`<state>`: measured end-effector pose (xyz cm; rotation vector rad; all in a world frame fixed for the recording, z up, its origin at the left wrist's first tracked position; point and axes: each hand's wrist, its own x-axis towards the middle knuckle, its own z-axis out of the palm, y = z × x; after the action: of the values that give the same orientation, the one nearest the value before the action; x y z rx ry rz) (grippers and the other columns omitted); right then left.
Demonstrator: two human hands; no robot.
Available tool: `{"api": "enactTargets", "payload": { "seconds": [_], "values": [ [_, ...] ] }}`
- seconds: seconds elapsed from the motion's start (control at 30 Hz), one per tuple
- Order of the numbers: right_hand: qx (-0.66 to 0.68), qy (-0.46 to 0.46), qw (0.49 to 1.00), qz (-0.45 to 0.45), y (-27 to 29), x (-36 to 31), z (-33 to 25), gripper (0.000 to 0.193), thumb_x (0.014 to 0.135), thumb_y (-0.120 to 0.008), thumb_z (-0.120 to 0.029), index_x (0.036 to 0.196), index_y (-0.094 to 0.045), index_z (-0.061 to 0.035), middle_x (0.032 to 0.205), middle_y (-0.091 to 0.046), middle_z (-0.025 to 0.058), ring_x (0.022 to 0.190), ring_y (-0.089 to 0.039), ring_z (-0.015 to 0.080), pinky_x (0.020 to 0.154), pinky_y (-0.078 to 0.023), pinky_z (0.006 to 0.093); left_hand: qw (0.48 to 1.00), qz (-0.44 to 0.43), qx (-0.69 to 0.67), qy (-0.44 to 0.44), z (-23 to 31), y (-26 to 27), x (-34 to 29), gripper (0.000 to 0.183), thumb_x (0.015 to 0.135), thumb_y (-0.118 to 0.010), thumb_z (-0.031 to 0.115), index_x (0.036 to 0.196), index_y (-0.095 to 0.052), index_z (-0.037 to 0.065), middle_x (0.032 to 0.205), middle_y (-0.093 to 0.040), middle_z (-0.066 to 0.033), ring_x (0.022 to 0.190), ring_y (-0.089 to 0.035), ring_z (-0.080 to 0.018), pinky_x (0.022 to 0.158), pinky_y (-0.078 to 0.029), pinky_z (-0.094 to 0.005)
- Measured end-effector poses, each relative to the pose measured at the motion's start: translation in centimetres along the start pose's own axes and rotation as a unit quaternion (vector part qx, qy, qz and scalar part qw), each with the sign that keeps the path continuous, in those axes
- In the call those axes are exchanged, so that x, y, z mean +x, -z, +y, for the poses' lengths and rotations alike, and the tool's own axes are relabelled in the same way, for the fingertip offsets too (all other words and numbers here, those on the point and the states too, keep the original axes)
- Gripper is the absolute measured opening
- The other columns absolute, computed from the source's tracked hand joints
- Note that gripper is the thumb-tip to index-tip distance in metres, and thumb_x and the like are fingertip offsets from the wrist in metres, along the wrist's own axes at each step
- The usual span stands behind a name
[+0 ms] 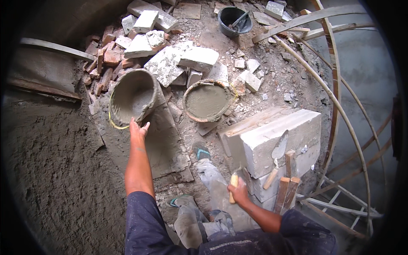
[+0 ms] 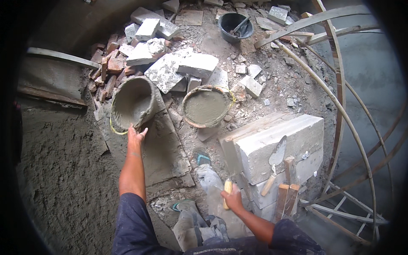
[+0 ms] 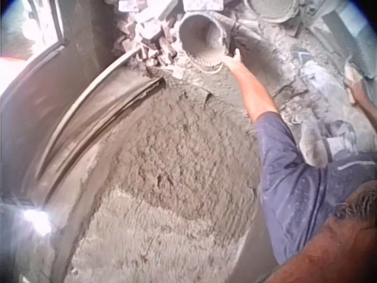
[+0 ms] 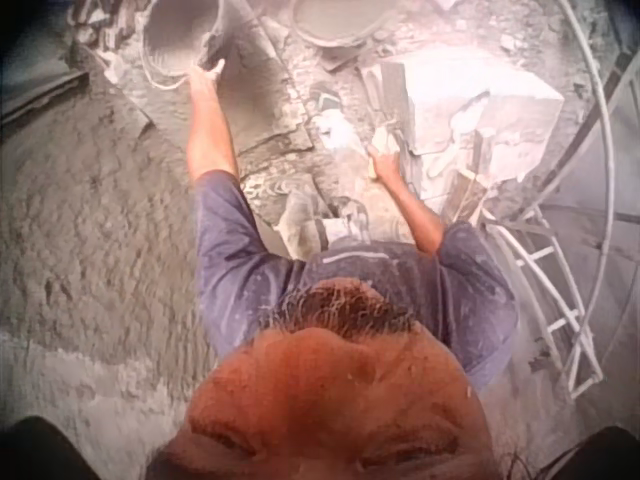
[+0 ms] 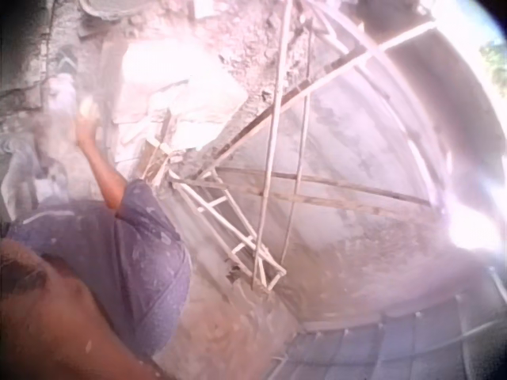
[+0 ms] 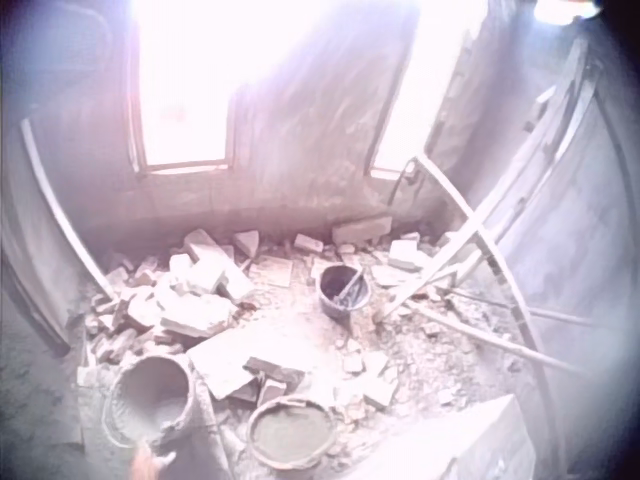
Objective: The person scoops wet cement from a bucket with a trowel and applies it to a vertical wall, smoothing the surface repeatedly. The person moves along the wall, refilling the trowel as needed and spreading the cement in upward and side-to-side strokes.
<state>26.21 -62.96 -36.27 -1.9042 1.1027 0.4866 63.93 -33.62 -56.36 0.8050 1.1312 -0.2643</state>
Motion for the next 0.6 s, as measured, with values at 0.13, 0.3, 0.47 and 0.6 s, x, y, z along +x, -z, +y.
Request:
{"api": "enactTargets", "payload": {
  "seconds": [0.13, 0.3, 0.47, 0.6],
  "values": [
    [-0.02, 0.0, 0.999, 0.034, 0.7, 10.3, -4.2, 0.052, 0.069, -0.074, -0.039, 0.089, -0.053, 0.0037, 0.078, -0.058, 0.0243, 0.074, -0.058, 0.0394, 0.065, -0.045, 0.0466, 0.998, 0.039, -0.024, 0.048, -0.9, 2.6, -0.9, 0.08, 0.088, -0.044, 0.051, 0.143, -0.01, 0.003, 0.15, -0.006, -0.0114, 0.136, -0.012, -0.0395, 0.106, -0.02, -0.0569],
    [-0.174, 0.205, 0.939, 0.215, 0.5, 30.7, -3.5, 0.059, 0.073, -0.07, -0.033, 0.112, -0.049, 0.0066, 0.102, -0.052, 0.0275, 0.096, -0.049, 0.041, 0.082, -0.041, 0.0458, 0.993, -0.031, -0.046, 0.102, -2.9, 5.8, -1.8, 0.089, 0.085, -0.05, 0.049, 0.143, -0.004, 0.001, 0.151, -0.005, -0.0146, 0.136, -0.013, -0.0402, 0.107, -0.02, -0.0555],
    [0.168, 0.061, 0.983, 0.052, 0.8, 39.4, -9.7, 0.041, 0.068, -0.068, -0.02, 0.1, -0.056, 0.0015, 0.086, -0.056, 0.0096, 0.073, -0.053, 0.0218, 0.067, -0.044, 0.0357, 0.998, 0.035, -0.011, 0.054, -3.6, 8.0, -0.2, 0.06, 0.086, -0.051, 0.031, 0.135, -0.026, 0.006, 0.144, -0.021, -0.0174, 0.131, -0.026, -0.0388, 0.103, -0.027, -0.0569],
    [0.146, 0.045, 0.987, 0.053, -0.9, 38.9, -11.9, 0.036, 0.068, -0.069, -0.02, 0.096, -0.058, 0.0005, 0.082, -0.056, 0.0067, 0.067, -0.05, 0.017, 0.063, -0.043, 0.0326, 0.961, 0.138, 0.18, -0.156, -1.0, 8.5, -3.1, 0.029, 0.087, -0.05, 0.02, 0.113, -0.045, 0.009, 0.117, -0.053, -0.0129, 0.109, -0.053, -0.0286, 0.087, -0.042, -0.0501]
  ]
}}
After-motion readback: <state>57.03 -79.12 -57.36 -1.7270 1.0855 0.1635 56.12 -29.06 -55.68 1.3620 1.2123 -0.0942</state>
